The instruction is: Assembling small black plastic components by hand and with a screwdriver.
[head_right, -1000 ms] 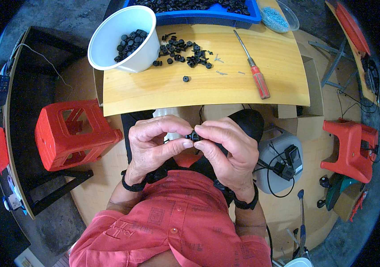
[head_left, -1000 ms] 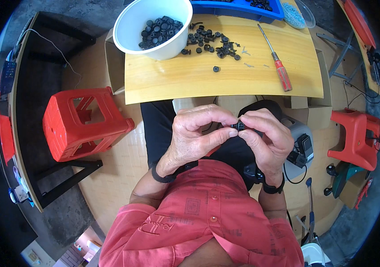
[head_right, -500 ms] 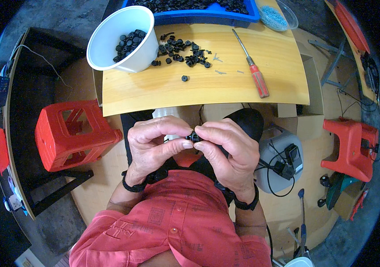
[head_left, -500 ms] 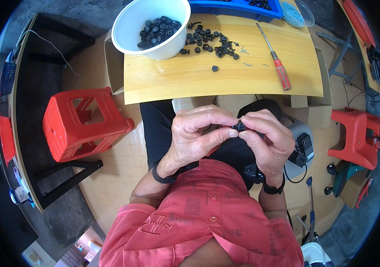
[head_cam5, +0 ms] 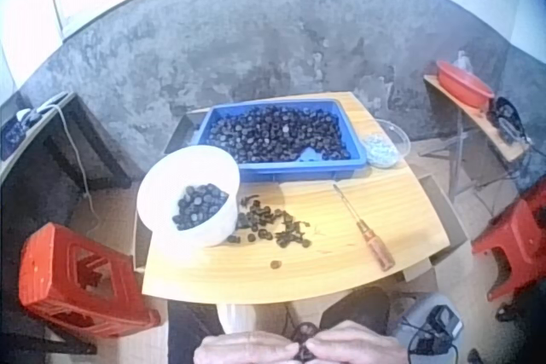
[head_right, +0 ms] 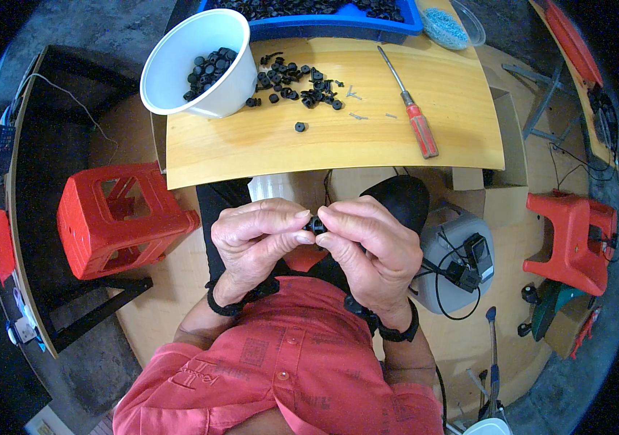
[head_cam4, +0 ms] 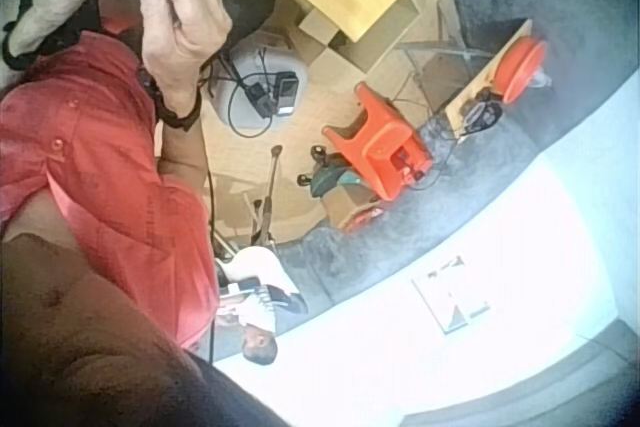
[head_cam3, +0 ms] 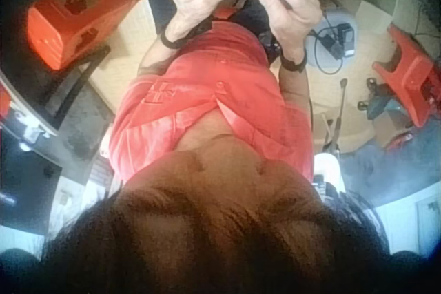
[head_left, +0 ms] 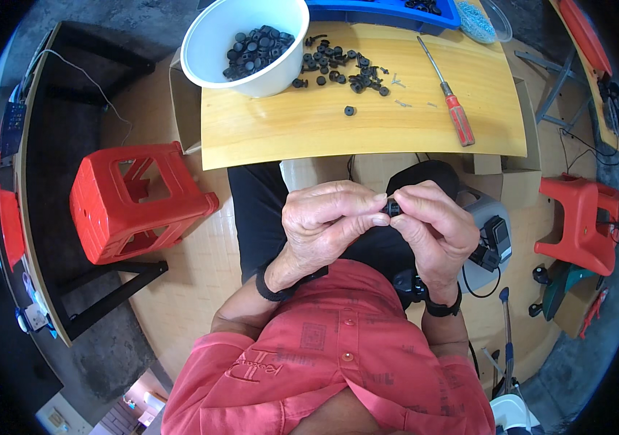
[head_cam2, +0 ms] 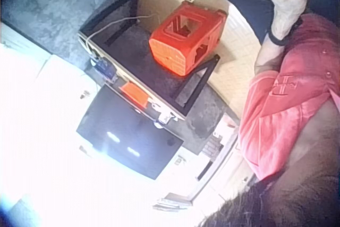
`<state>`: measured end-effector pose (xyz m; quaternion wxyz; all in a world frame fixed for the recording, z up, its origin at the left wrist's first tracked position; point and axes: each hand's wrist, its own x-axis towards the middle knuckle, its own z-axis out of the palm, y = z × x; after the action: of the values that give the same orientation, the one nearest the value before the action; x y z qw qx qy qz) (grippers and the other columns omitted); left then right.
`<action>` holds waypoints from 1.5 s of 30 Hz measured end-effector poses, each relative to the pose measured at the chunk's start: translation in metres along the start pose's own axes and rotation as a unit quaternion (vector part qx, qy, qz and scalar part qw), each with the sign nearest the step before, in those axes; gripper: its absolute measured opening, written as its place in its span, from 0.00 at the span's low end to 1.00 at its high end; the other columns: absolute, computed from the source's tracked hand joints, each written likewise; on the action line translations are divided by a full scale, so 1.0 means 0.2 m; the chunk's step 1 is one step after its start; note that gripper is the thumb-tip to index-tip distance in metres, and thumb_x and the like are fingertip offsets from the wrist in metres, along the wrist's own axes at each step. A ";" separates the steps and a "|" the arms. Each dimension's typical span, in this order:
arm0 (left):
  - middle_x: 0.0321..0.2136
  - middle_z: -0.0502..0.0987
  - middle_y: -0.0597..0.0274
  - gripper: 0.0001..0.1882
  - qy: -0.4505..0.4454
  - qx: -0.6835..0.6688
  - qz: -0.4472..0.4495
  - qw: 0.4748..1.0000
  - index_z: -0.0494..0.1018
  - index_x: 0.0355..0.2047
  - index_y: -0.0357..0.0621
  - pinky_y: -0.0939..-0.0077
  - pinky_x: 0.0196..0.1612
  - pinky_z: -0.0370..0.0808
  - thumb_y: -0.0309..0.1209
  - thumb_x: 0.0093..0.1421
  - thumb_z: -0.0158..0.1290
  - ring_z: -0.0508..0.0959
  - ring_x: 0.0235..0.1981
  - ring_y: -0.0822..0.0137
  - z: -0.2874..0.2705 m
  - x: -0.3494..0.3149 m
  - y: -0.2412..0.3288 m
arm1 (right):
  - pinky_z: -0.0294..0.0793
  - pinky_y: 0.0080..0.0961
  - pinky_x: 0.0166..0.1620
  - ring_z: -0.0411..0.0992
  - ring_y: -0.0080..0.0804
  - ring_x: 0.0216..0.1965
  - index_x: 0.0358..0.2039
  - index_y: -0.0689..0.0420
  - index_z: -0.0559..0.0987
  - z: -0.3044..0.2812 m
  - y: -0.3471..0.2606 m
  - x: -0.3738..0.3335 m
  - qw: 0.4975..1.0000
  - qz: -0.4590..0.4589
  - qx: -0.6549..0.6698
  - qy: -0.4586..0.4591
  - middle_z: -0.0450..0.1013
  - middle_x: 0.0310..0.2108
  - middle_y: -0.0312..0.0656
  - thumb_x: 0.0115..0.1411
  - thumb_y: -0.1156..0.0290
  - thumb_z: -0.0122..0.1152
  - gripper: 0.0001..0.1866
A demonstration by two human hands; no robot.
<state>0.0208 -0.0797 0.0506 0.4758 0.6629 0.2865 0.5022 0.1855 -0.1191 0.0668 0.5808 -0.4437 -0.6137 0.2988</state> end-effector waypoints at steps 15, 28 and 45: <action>0.42 0.76 0.45 0.27 -0.078 -0.283 0.008 0.956 0.74 0.42 0.32 0.63 0.50 0.71 0.27 0.40 0.67 0.74 0.48 0.53 0.02 0.05 -0.11 | 0.73 0.25 0.40 0.75 0.34 0.35 0.36 0.66 0.79 0.03 -0.01 -0.05 0.989 0.067 0.127 -0.015 0.76 0.34 0.48 0.48 0.83 0.62 0.12; 0.37 0.78 0.46 0.25 -0.097 -0.166 0.065 0.979 0.76 0.40 0.33 0.71 0.40 0.76 0.29 0.40 0.67 0.78 0.41 0.56 -0.02 0.04 -0.11 | 0.72 0.28 0.44 0.74 0.36 0.37 0.37 0.68 0.77 0.08 0.00 -0.12 0.961 0.121 0.248 0.018 0.76 0.35 0.51 0.56 0.79 0.55 0.09; 0.34 0.79 0.48 0.22 -0.072 -0.182 0.031 0.980 0.77 0.37 0.34 0.70 0.40 0.76 0.30 0.40 0.67 0.79 0.39 0.57 0.01 0.02 -0.10 | 0.72 0.27 0.44 0.74 0.35 0.37 0.36 0.68 0.77 0.07 0.04 -0.14 0.967 0.124 0.224 0.013 0.75 0.34 0.50 0.56 0.78 0.56 0.09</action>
<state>0.0254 -0.0684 0.0338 0.5920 0.6081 0.1343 0.5116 0.1712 -0.1395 0.0451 0.6318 -0.3789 -0.4634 0.4925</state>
